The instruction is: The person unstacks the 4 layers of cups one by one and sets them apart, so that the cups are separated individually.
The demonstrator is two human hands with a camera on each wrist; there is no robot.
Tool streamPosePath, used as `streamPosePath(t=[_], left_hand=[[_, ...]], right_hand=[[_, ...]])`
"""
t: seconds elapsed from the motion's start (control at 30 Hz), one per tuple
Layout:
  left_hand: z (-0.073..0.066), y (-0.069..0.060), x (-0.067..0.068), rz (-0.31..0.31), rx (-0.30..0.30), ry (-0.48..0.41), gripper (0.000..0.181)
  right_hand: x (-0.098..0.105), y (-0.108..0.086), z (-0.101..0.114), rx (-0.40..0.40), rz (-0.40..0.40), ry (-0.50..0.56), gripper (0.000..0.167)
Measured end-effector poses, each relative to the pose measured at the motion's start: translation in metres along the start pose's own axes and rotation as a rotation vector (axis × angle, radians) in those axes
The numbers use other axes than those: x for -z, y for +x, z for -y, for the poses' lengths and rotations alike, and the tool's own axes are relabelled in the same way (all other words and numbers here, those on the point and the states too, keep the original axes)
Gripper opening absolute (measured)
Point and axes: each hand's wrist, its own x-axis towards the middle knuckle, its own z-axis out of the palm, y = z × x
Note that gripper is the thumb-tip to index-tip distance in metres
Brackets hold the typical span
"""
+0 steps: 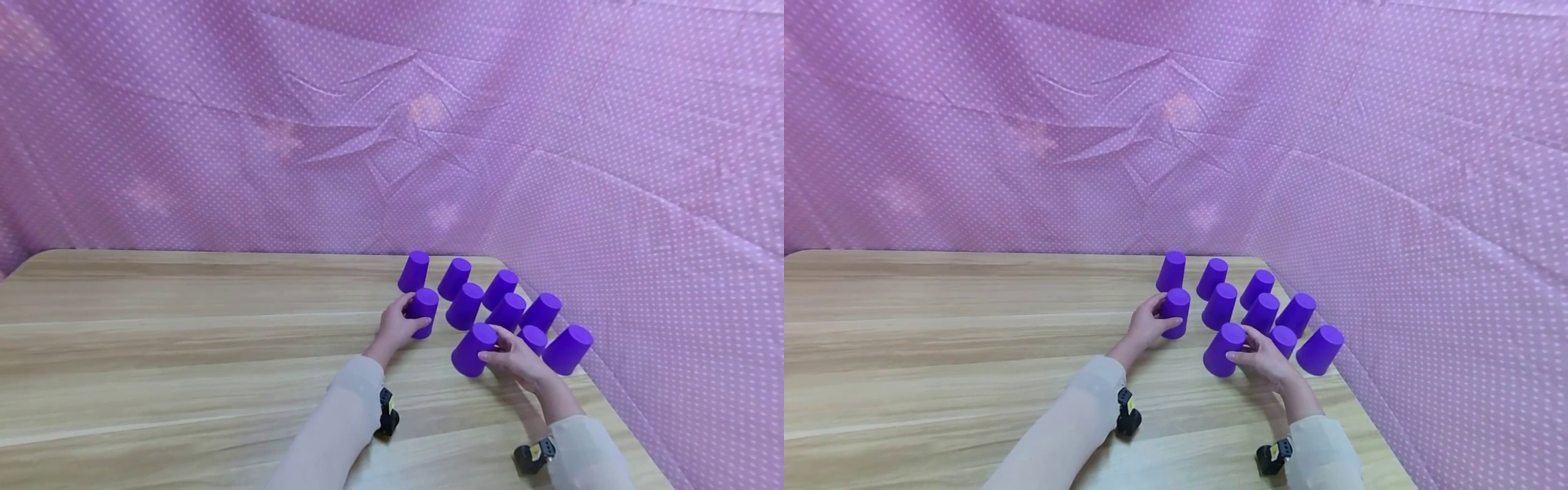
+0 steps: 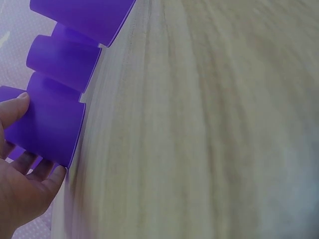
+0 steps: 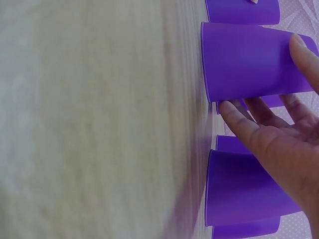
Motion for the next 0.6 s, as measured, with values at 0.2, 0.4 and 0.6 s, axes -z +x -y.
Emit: streamPosePath(t=[0.2,0.4,0.6], left_hand=[[0.0018,-0.0001,0.0004,-0.012,-0.007,0.005,0.057],[0.0000,-0.0005,0.0004,-0.017,-0.009,-0.046,0.060],[-0.0072,-0.0003,0.0054,0.004,-0.037,-0.079,0.067]], right_hand=[[-0.0002,0.0013,-0.0014,0.010,0.014,0.001,0.060],[0.0019,0.0020,-0.0006,0.018,0.026,0.018,0.060],[0.0056,0.0022,0.0061,0.049,0.040,-0.007,0.063]])
